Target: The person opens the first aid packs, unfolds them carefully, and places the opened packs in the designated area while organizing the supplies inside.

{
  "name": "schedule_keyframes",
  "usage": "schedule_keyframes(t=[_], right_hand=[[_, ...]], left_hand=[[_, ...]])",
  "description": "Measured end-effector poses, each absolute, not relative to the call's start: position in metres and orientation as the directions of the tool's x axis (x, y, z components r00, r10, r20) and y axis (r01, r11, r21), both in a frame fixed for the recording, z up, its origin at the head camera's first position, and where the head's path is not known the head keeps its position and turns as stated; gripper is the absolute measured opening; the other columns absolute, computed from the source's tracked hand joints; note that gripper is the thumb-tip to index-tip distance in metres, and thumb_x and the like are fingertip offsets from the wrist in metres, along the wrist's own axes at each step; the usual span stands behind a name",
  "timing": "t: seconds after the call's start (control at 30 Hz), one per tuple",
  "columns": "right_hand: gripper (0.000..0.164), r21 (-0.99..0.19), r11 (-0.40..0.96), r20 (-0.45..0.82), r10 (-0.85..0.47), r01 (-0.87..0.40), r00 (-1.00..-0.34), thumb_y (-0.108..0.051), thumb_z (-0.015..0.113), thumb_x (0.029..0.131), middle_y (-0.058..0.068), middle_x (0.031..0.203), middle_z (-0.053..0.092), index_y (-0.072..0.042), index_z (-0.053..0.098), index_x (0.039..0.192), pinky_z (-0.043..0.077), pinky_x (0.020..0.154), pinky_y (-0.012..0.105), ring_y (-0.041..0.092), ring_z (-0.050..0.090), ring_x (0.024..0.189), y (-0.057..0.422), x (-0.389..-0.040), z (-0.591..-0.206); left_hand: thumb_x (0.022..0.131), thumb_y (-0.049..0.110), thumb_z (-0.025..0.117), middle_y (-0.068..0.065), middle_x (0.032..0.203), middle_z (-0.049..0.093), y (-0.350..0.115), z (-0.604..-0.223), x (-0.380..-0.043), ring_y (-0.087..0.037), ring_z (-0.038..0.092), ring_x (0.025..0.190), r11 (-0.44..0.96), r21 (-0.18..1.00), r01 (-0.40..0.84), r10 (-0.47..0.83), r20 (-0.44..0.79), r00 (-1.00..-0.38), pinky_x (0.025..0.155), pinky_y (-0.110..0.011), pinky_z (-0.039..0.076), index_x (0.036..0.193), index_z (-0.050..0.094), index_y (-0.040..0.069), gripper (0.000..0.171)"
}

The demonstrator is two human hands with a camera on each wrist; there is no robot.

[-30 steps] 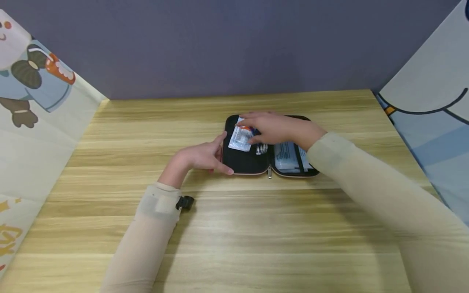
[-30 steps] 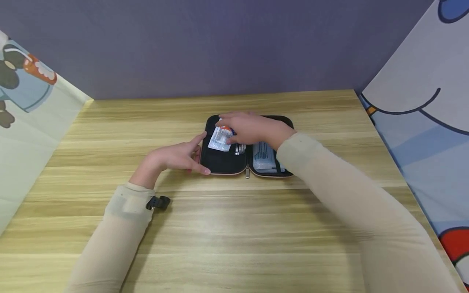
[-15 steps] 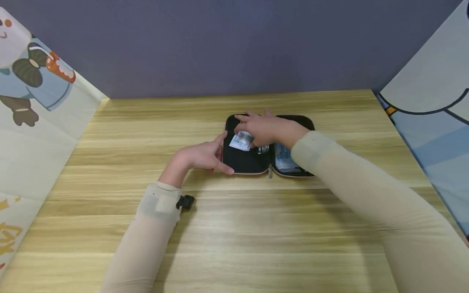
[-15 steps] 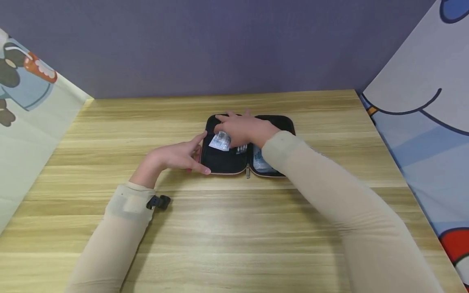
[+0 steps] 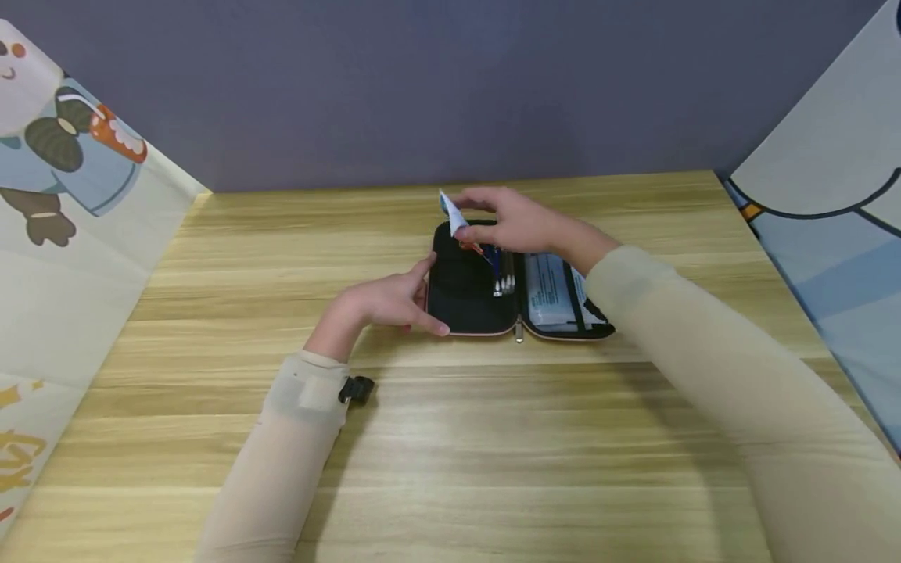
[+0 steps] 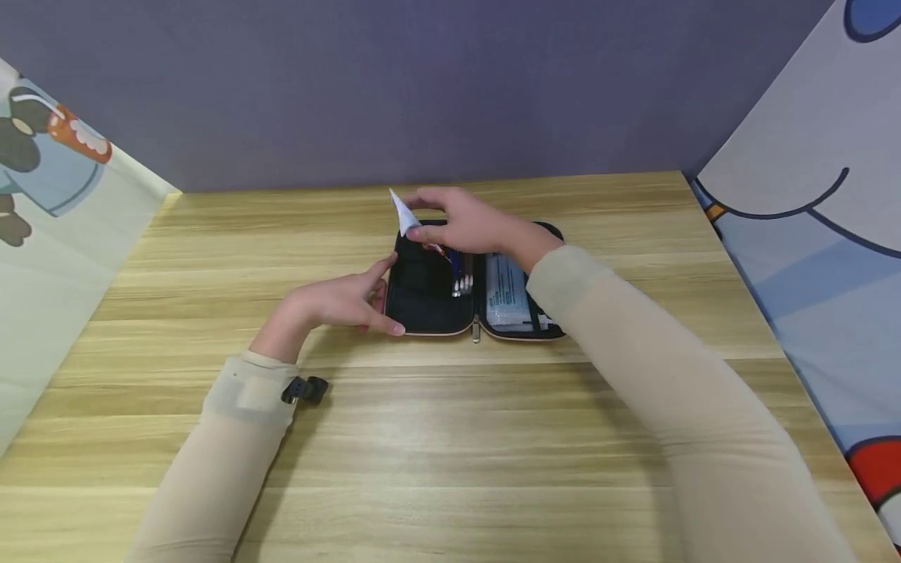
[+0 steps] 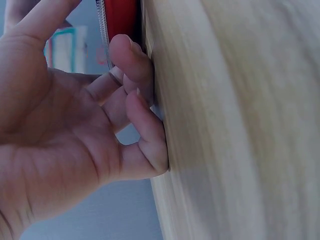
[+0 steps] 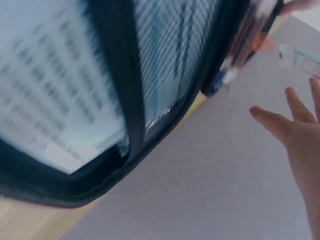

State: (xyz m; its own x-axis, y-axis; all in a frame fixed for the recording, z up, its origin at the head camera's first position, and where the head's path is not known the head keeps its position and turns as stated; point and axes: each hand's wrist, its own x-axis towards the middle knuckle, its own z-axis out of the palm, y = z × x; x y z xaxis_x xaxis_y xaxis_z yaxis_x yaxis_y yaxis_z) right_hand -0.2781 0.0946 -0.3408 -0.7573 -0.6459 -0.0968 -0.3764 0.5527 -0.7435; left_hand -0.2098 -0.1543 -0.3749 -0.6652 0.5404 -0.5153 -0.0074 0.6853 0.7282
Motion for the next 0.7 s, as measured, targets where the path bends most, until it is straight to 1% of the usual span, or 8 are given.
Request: schedule_keyframes(t=[0.1, 0.13, 0.27, 0.33, 0.4, 0.5, 0.6, 0.7], right_hand=[[0.059, -0.791, 0.521, -0.061, -0.589, -0.321, -0.806, -0.033, 0.074, 0.101, 0.011, 0.152, 0.058, -0.01, 0.052, 0.151, 0.036, 0.128, 0.053, 0.028, 0.052, 0.146, 0.107, -0.276, -0.333], [0.061, -0.798, 0.521, -0.059, -0.568, -0.303, -0.821, -0.034, 0.076, 0.1, 0.011, 0.147, 0.06, -0.01, 0.052, 0.15, 0.041, 0.124, 0.052, 0.027, 0.056, 0.14, 0.111, -0.275, -0.33], [0.061, -0.748, 0.608, -0.061, -0.464, -0.267, -0.884, -0.041, 0.079, 0.096, 0.011, 0.125, 0.066, -0.012, 0.055, 0.143, 0.06, 0.09, 0.038, 0.023, 0.068, 0.104, 0.135, -0.269, -0.325], [0.054, -0.722, 0.653, -0.075, -0.405, -0.231, -0.911, -0.043, 0.075, 0.099, 0.012, 0.113, 0.068, -0.011, 0.059, 0.139, 0.059, 0.072, 0.033, 0.021, 0.069, 0.086, 0.15, -0.266, -0.324], [0.049, -0.711, 0.68, -0.094, -0.346, -0.18, -0.934, -0.042, 0.07, 0.103, 0.012, 0.105, 0.069, -0.008, 0.062, 0.137, 0.058, 0.063, 0.03, 0.017, 0.068, 0.075, 0.165, -0.264, -0.326], [0.049, -0.73, 0.679, -0.163, -0.275, -0.072, -0.948, -0.036, 0.057, 0.109, 0.013, 0.107, 0.068, -0.003, 0.058, 0.146, 0.058, 0.061, 0.029, 0.013, 0.067, 0.073, 0.189, -0.261, -0.33], [0.053, -0.758, 0.65, -0.256, -0.229, 0.048, -0.939, -0.029, 0.047, 0.111, 0.016, 0.117, 0.066, 0.003, 0.048, 0.154, 0.059, 0.065, 0.028, 0.01, 0.066, 0.079, 0.211, -0.256, -0.335], [0.054, -0.762, 0.631, -0.347, -0.209, 0.145, -0.915, -0.021, 0.046, 0.11, 0.019, 0.126, 0.065, 0.006, 0.042, 0.157, 0.061, 0.072, 0.028, 0.008, 0.067, 0.085, 0.231, -0.249, -0.342]], left_hand=[[0.088, 0.027, 0.089, -0.014, 0.124, 0.066, -0.154, -0.375, -0.21, -0.022, 0.063, 0.073, 0.685, 0.728, 0.003, 0.541, -0.507, -0.672, 0.072, -0.033, 0.056, 0.169, -0.022, 0.016, 0.137], [0.088, 0.027, 0.089, -0.014, 0.124, 0.067, -0.154, -0.376, -0.21, -0.021, 0.063, 0.073, 0.686, 0.727, 0.007, 0.54, -0.504, -0.674, 0.072, -0.033, 0.056, 0.169, -0.021, 0.016, 0.137], [0.087, 0.027, 0.09, -0.013, 0.126, 0.067, -0.155, -0.376, -0.209, -0.021, 0.063, 0.073, 0.695, 0.719, 0.013, 0.534, -0.504, -0.679, 0.071, -0.033, 0.056, 0.169, -0.02, 0.017, 0.138], [0.086, 0.028, 0.09, -0.013, 0.127, 0.067, -0.155, -0.376, -0.209, -0.021, 0.063, 0.072, 0.702, 0.712, 0.015, 0.528, -0.507, -0.681, 0.071, -0.032, 0.056, 0.169, -0.02, 0.018, 0.139], [0.086, 0.027, 0.09, -0.013, 0.127, 0.067, -0.155, -0.375, -0.208, -0.021, 0.063, 0.072, 0.705, 0.709, 0.012, 0.525, -0.51, -0.681, 0.071, -0.032, 0.056, 0.169, -0.021, 0.019, 0.139], [0.086, 0.027, 0.091, -0.013, 0.126, 0.067, -0.155, -0.375, -0.207, -0.021, 0.063, 0.072, 0.709, 0.706, 0.013, 0.522, -0.512, -0.682, 0.072, -0.032, 0.056, 0.17, -0.02, 0.019, 0.139], [0.086, 0.027, 0.091, -0.013, 0.125, 0.067, -0.154, -0.376, -0.207, -0.021, 0.063, 0.072, 0.705, 0.709, 0.012, 0.523, -0.508, -0.684, 0.071, -0.032, 0.056, 0.17, -0.019, 0.02, 0.139], [0.085, 0.029, 0.091, -0.014, 0.121, 0.066, -0.152, -0.376, -0.209, -0.021, 0.063, 0.072, 0.714, 0.699, 0.014, 0.515, -0.512, -0.688, 0.071, -0.032, 0.056, 0.17, -0.017, 0.02, 0.138]])
